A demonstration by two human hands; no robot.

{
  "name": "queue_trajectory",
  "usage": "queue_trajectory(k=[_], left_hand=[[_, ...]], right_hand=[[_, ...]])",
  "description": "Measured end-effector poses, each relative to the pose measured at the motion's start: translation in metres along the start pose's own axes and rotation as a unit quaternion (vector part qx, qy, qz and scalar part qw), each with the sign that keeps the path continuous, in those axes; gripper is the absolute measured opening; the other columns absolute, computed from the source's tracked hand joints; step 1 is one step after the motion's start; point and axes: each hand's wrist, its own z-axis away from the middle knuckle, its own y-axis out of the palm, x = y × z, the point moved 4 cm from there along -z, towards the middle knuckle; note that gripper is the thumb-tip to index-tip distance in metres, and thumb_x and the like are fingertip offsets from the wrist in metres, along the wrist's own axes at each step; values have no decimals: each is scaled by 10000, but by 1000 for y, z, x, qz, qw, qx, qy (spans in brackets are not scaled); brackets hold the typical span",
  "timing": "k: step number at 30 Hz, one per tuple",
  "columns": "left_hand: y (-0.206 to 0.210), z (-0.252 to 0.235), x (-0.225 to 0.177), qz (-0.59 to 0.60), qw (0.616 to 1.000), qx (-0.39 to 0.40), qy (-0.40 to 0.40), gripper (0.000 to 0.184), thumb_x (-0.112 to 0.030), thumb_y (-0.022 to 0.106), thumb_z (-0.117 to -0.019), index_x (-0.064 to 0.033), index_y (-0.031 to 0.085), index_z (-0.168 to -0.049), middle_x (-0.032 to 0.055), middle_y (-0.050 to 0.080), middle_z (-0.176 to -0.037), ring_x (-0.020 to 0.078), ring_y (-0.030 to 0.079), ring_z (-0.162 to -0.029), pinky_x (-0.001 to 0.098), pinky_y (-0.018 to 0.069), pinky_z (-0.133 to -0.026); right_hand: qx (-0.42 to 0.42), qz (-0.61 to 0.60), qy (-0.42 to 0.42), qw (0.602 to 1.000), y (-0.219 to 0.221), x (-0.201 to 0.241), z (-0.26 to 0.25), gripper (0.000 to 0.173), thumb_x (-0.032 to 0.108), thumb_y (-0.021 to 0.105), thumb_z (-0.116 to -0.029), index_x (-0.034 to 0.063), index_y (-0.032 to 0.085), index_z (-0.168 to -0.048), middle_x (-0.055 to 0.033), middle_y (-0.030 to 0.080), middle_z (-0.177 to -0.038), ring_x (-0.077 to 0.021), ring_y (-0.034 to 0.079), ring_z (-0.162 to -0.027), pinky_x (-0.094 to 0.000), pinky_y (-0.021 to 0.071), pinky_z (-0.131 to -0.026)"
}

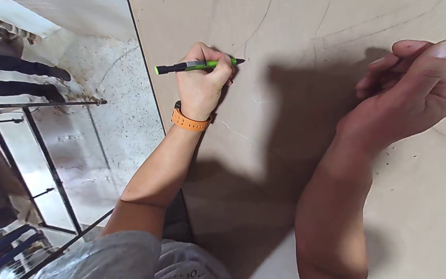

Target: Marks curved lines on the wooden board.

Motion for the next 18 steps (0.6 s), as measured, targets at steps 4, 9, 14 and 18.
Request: queue_trajectory(k=[4,9,14,18], left_hand=[[0,14,-6,-26,999,23,-16,58,-80,672,-966,-81,616,-953,44,726,-818,156,717,-673,301,623,-596],[1,22,-7,-25,999,26,-5,58,-61,676,-962,-66,619,-956,50,726,-813,163,718,-663,313,628,-592],[3,30,-9,-26,999,29,-5,64,-53,681,-956,-64,618,-954,47,728,-824,160,721,-671,314,629,-589],[4,36,-9,-21,999,35,0,47,-51,679,-951,-49,632,-952,59,733,-822,173,722,-672,328,632,-590]], right_hand=[[-18,10,10,1000,3,4,-1,431,185,245,-1138,21,639,-1079,4,671,-835,-82,636,-653,-224,538,-559],[-14,16,14,1000,3,4,0,423,191,243,-1139,23,628,-1097,9,662,-844,-80,632,-662,-225,540,-567],[-2,11,14,1000,2,3,-1,422,201,238,-1140,24,619,-1100,7,656,-847,-81,627,-663,-229,536,-567],[-24,-20,-6,999,4,1,-6,405,165,286,-1134,8,643,-1027,-15,671,-789,-122,637,-635,-278,544,-547]])
